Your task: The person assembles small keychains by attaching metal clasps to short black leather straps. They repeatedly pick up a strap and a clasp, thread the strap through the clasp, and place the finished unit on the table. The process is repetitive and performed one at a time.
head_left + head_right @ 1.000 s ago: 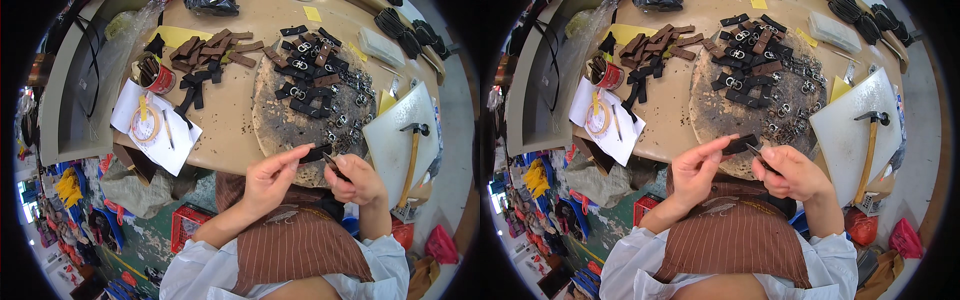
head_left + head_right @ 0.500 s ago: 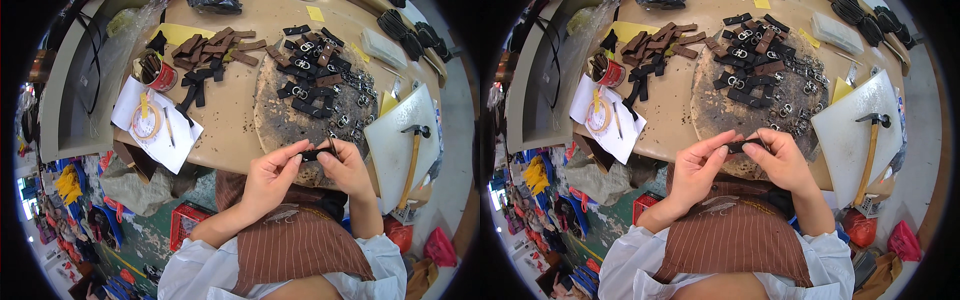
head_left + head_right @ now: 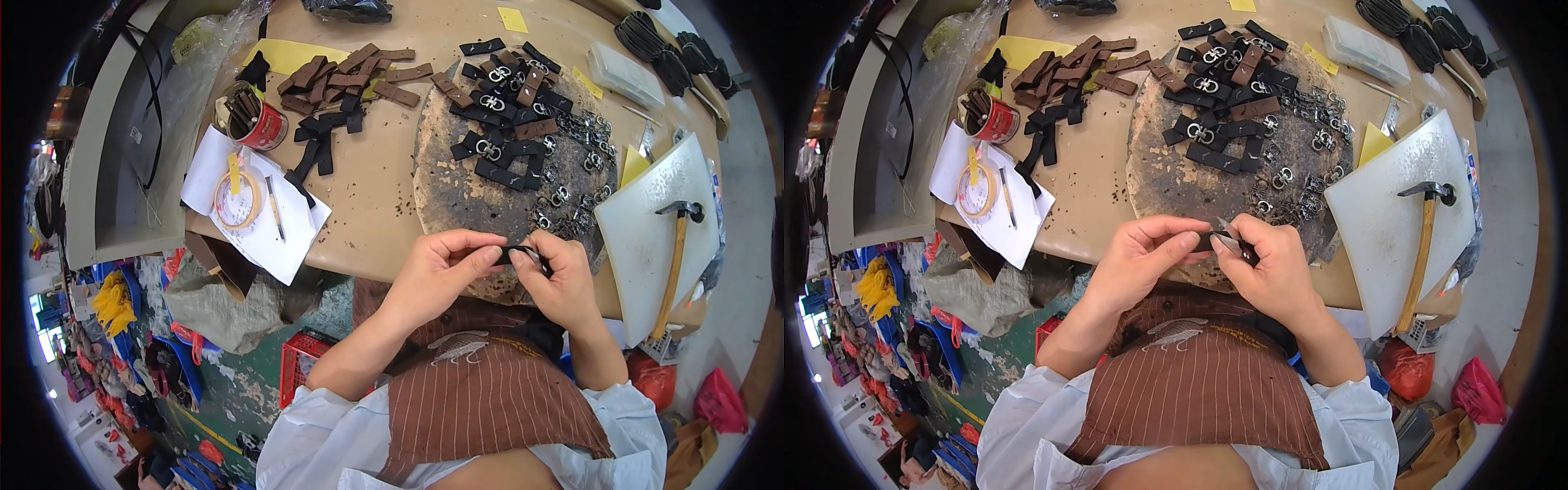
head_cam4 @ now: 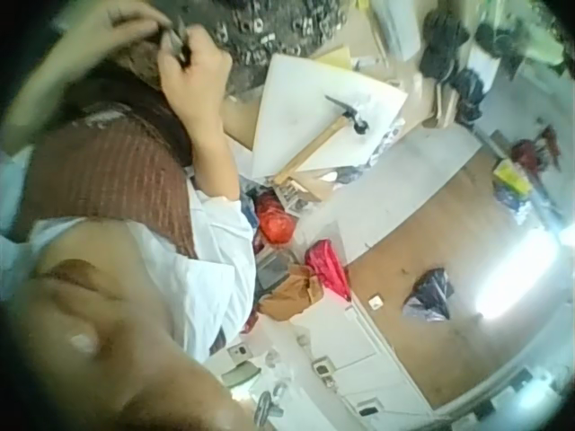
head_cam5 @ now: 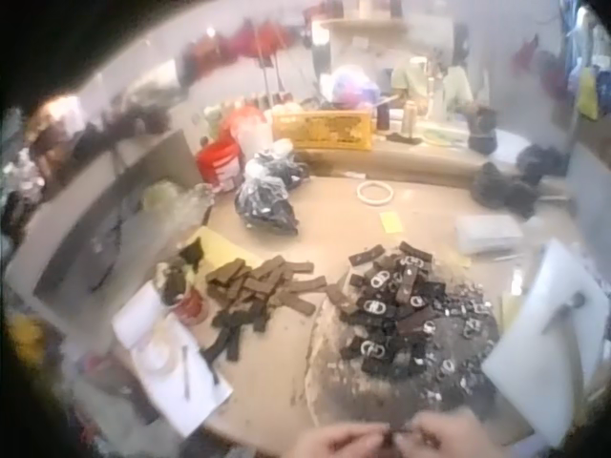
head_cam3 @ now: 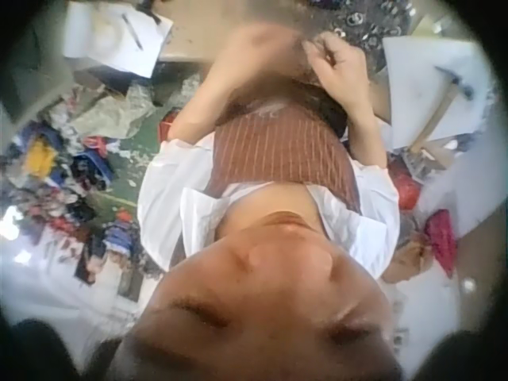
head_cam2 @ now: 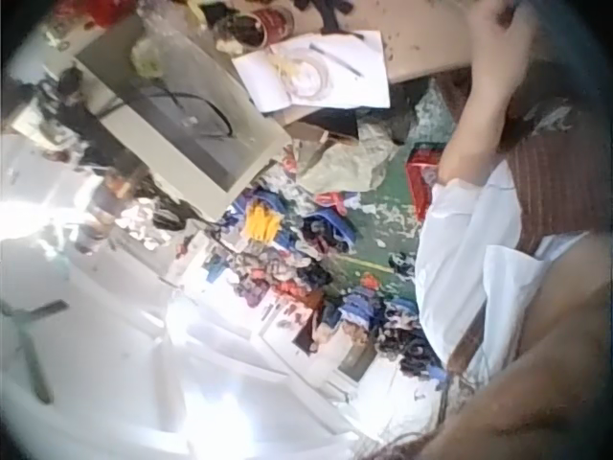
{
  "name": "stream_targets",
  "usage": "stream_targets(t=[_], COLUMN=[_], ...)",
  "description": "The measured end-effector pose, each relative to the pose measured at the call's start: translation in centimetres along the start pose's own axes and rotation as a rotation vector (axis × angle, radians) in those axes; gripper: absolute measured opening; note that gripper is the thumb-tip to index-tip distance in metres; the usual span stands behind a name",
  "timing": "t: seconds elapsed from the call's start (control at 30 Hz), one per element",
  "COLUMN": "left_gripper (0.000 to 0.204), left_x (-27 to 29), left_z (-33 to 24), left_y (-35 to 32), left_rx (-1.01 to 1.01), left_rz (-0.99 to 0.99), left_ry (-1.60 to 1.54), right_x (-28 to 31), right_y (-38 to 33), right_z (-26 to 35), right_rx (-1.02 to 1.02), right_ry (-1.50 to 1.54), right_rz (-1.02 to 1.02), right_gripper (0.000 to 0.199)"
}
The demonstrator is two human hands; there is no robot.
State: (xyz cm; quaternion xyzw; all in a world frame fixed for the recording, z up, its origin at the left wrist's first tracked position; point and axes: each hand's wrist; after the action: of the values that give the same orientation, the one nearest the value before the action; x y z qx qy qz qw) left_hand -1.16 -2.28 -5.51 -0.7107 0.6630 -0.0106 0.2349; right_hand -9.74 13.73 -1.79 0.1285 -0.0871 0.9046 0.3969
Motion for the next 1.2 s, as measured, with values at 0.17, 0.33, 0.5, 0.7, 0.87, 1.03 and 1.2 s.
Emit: stream_targets(t=[0.17, 0.33, 0.5, 0.7, 0.87, 1.03, 1.2], left_gripper=[0.027, 0.027, 0.025, 0.026, 0.026, 0.024, 0.022], left_x=[-0.1, -0.4, -0.9, -1.0, -1.0, -1.2, -0.8], left_z=[-1.0, -0.6, -0.5, -0.5, -0.8, -0.7, -0.7], left_y=[-0.4, -0.3, -0.7, -1.1, -1.3, -1.5, -1.7], left_rx=[0.089, -0.07, -0.184, -0.205, -0.204, -0.189, -0.197], left_rz=[-0.076, -0.209, -0.22, -0.211, -0.209, -0.208, -0.196], left_ry=[-0.18, -0.242, -0.121, -0.055, -0.065, -0.014, 0.03], right_x=[0.3, 1.1, -1.0, -1.5, -1.4, -1.5, -1.1], right_y=[0.3, -1.3, -1.0, -0.9, -1.3, -1.3, -0.9], right_z=[-0.3, 0.6, -0.1, -0.3, -0.1, 0.0, 0.6], right_rx=[-0.029, -0.107, 0.066, 0.17, 0.127, 0.165, 0.092], right_ry=[0.064, 0.134, -0.116, -0.176, -0.187, -0.209, -0.199], right_rz=[-0.105, 0.071, 0.022, 0.013, -0.013, -0.023, 0.112], right_gripper=[0.012, 0.015, 0.017, 0.017, 0.016, 0.016, 0.018])
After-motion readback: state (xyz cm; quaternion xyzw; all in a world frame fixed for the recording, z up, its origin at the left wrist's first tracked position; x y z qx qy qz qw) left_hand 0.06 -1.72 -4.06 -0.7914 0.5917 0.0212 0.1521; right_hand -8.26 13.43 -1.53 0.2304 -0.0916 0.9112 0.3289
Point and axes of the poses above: each hand's wrist, its own y-axis towards the middle knuckle, its own x-axis out of the back of the hand, z = x × y, and after that the axes turned 10 degrees about y, right-handed
